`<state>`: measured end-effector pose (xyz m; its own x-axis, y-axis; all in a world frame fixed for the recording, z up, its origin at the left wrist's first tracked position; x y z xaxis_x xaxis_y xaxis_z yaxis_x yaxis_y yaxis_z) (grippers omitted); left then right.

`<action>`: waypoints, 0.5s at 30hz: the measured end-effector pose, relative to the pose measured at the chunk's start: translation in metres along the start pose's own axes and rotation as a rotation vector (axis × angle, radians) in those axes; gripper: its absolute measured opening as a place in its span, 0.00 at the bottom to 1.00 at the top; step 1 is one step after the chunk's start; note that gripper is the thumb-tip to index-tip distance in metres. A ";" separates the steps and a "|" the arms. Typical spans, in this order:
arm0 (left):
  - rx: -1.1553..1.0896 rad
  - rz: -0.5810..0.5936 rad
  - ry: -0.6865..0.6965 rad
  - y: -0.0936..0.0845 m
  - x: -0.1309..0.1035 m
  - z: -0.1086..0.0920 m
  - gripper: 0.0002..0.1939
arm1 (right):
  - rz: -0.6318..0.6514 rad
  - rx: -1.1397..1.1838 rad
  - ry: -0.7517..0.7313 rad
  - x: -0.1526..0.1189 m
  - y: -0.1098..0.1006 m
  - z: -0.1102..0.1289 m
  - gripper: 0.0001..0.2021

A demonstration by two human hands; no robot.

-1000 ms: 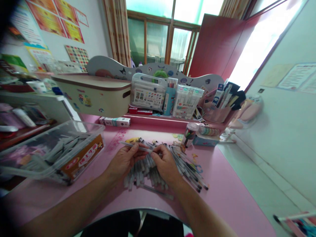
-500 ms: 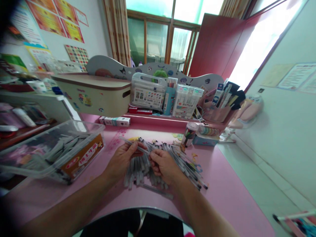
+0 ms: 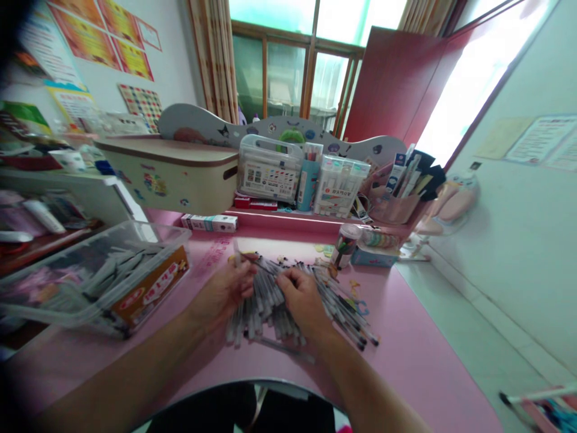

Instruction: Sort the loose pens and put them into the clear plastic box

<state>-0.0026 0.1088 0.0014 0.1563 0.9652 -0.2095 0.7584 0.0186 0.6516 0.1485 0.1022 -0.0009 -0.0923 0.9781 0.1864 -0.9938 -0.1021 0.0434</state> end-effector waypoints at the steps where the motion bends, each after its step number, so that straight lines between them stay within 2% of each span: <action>1: 0.031 0.012 -0.048 0.005 -0.003 0.011 0.06 | 0.048 -0.078 -0.033 -0.002 0.005 0.003 0.11; 2: 0.037 0.006 -0.077 0.008 -0.005 0.019 0.05 | 0.109 -0.121 -0.044 -0.004 0.012 0.004 0.10; 4: -0.001 -0.031 -0.097 0.008 -0.009 0.025 0.14 | 0.156 -0.105 -0.025 -0.007 0.018 0.003 0.10; 6: -0.058 -0.047 -0.132 0.007 -0.009 0.027 0.20 | 0.103 -0.080 -0.044 -0.007 0.013 0.005 0.11; 9: -0.113 -0.027 -0.273 0.006 -0.008 0.037 0.17 | -0.065 -0.243 -0.256 -0.008 -0.004 0.026 0.10; 11: -0.123 0.010 -0.380 0.009 -0.009 0.048 0.12 | -0.120 -0.389 -0.413 -0.013 -0.005 0.042 0.09; 13: -0.131 0.056 -0.467 0.014 -0.012 0.059 0.11 | -0.086 -0.505 -0.513 -0.018 0.005 0.051 0.09; 15: -0.161 0.069 -0.526 0.018 -0.015 0.067 0.12 | 0.023 -0.613 -0.590 -0.022 0.021 0.055 0.09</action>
<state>0.0514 0.0768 -0.0327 0.5282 0.7062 -0.4715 0.6354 0.0397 0.7712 0.1327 0.0683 0.0496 -0.2348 0.7048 0.6694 -0.8653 0.1622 -0.4743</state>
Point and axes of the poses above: each hand's wrist, its own x-axis towards the middle knuckle, its own y-axis out of the palm, z = x × y, the point moved 10 cm from there along x, towards the middle knuckle, and after that the axes turned 7 degrees about -y, right-handed, at the moved point
